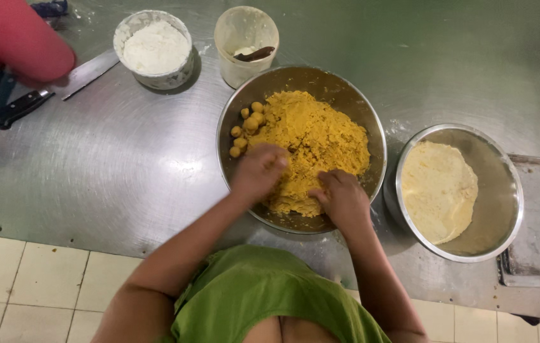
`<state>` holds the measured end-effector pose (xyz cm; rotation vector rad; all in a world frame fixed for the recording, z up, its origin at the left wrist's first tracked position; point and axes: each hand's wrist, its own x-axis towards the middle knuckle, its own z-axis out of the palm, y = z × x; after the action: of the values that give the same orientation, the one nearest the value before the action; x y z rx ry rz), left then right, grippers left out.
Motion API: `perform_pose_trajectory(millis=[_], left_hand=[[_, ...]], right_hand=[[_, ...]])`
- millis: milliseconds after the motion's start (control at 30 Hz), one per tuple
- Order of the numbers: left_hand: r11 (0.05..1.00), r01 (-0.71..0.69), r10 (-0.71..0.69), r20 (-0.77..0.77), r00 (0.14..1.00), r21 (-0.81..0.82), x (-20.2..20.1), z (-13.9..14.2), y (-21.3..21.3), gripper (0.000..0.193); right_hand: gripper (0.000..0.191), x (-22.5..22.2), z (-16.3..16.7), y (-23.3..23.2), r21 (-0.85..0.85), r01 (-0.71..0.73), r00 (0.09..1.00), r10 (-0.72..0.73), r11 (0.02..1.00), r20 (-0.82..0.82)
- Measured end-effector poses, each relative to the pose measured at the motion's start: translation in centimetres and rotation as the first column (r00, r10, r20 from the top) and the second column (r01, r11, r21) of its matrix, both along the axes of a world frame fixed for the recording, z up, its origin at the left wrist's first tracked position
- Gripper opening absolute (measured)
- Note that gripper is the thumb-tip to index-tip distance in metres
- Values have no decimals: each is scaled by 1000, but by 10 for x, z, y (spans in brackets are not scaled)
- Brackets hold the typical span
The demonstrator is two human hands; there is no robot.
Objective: The person pinches portions of a yellow crumbly mixture from a large metal bowl and rolls each portion between both palms into a round ball, placing the finished balls back on the edge of the bowl, repeating this continuously. A second bowl of pale dough and a small bowl of white powder sit on the stainless steel table nearby.
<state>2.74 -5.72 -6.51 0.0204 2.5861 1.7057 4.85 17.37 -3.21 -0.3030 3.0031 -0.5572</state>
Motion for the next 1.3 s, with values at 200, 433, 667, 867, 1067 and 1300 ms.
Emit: perform_pose_trajectory(millis=[200, 433, 667, 867, 1067, 1300], left_hand=[[981, 193, -182, -241, 953, 23, 23, -19, 27, 25], [988, 153, -135, -298, 945, 36, 21, -16, 20, 29], [987, 148, -123, -312, 942, 59, 16, -15, 17, 33], [988, 142, -132, -136, 982, 66, 11, -10, 13, 32], [984, 130, -109, -170, 979, 118, 8, -10, 13, 32], [977, 129, -109, -125, 986, 168, 11, -19, 15, 32]], right_hand=[[77, 24, 8, -3, 169, -40, 999, 36, 985, 29], [42, 20, -12, 13, 186, -175, 980, 190, 967, -65], [14, 10, -23, 38, 301, -179, 980, 196, 937, -29], [65, 15, -5, 24, 173, -220, 972, 231, 960, -50], [70, 2, 9, 21, 233, -301, 954, 297, 925, 52], [51, -16, -4, 33, 151, -224, 974, 217, 963, 63]])
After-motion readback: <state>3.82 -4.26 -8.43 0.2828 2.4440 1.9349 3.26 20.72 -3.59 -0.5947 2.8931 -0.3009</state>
